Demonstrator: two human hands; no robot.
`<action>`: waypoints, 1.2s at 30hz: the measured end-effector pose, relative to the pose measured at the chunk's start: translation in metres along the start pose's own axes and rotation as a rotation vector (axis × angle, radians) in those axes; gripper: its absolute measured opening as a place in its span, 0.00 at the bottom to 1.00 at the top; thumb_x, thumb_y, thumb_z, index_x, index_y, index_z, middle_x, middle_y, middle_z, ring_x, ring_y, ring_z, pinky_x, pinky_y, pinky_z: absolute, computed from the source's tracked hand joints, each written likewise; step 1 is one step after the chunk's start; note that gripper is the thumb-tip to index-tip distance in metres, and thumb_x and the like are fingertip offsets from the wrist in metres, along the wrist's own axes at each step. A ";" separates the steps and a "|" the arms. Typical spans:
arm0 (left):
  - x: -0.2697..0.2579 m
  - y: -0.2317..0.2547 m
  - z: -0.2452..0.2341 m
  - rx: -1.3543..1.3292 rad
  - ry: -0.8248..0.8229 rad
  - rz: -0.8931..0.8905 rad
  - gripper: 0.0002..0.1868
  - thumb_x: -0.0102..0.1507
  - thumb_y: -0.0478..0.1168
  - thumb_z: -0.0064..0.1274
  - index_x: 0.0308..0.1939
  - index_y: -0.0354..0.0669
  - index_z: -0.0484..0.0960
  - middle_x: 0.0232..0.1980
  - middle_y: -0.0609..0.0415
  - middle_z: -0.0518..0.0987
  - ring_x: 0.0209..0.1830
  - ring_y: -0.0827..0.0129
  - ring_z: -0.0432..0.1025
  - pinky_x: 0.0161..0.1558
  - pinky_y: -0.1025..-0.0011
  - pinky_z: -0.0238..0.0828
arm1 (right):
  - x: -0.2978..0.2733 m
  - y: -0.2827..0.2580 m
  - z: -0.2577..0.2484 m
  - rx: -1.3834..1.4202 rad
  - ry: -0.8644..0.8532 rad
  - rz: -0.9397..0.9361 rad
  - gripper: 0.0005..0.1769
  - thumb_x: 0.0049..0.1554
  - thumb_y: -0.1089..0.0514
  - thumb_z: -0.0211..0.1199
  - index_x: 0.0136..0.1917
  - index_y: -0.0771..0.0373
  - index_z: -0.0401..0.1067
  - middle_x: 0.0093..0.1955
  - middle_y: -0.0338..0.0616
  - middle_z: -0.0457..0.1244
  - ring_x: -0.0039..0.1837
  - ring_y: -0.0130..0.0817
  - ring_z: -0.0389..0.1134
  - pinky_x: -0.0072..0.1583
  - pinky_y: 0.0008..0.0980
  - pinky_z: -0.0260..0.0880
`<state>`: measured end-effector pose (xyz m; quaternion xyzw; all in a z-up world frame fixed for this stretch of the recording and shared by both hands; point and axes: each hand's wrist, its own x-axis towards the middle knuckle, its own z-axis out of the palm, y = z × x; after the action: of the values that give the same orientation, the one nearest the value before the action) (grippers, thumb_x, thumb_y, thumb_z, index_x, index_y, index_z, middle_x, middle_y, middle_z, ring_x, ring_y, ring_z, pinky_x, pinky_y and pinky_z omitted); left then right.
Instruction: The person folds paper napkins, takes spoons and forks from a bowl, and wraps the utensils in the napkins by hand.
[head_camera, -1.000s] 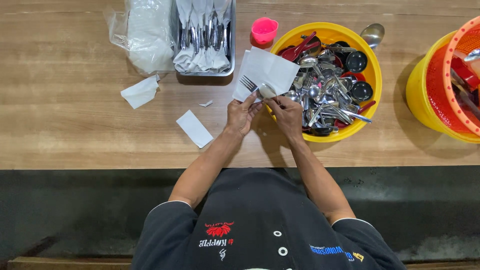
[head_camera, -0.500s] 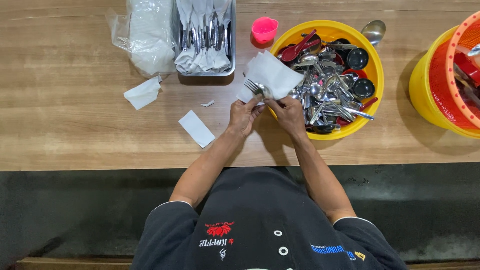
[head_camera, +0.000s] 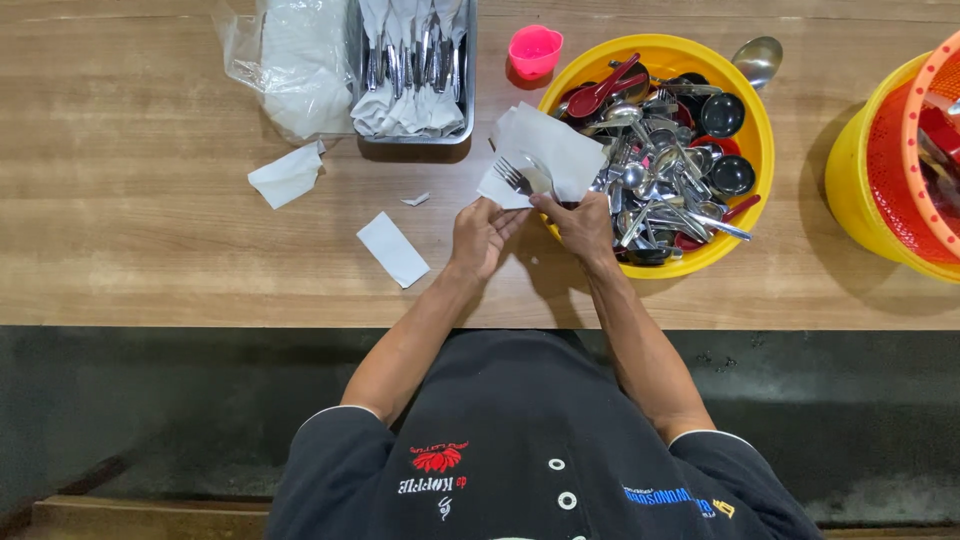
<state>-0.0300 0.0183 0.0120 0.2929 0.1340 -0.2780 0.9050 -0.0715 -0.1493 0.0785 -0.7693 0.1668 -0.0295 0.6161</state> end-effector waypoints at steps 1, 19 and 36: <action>-0.004 0.003 0.000 -0.047 -0.004 -0.037 0.19 0.68 0.35 0.43 0.60 0.24 0.70 0.56 0.40 0.80 0.55 0.56 0.78 0.63 0.57 0.75 | 0.000 0.000 -0.001 -0.009 0.005 0.011 0.11 0.56 0.56 0.73 0.45 0.67 0.81 0.34 0.37 0.70 0.35 0.21 0.68 0.38 0.24 0.66; 0.022 -0.009 0.000 0.176 0.079 0.077 0.04 0.65 0.32 0.60 0.42 0.37 0.81 0.40 0.52 0.82 0.35 0.72 0.77 0.39 0.75 0.79 | -0.002 -0.007 -0.006 0.117 -0.098 -0.044 0.26 0.51 0.60 0.73 0.63 0.60 0.75 0.39 0.37 0.71 0.37 0.21 0.67 0.40 0.24 0.68; 0.019 0.021 -0.010 0.333 -0.047 0.289 0.10 0.69 0.34 0.49 0.53 0.38 0.68 0.42 0.49 0.82 0.39 0.70 0.79 0.42 0.70 0.83 | -0.016 -0.030 0.041 -0.485 0.124 -0.450 0.13 0.56 0.55 0.74 0.46 0.65 0.74 0.44 0.47 0.66 0.42 0.39 0.71 0.43 0.38 0.70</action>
<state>-0.0033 0.0303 0.0062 0.4477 0.0217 -0.1704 0.8775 -0.0701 -0.1004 0.1001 -0.9077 0.0319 -0.1708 0.3820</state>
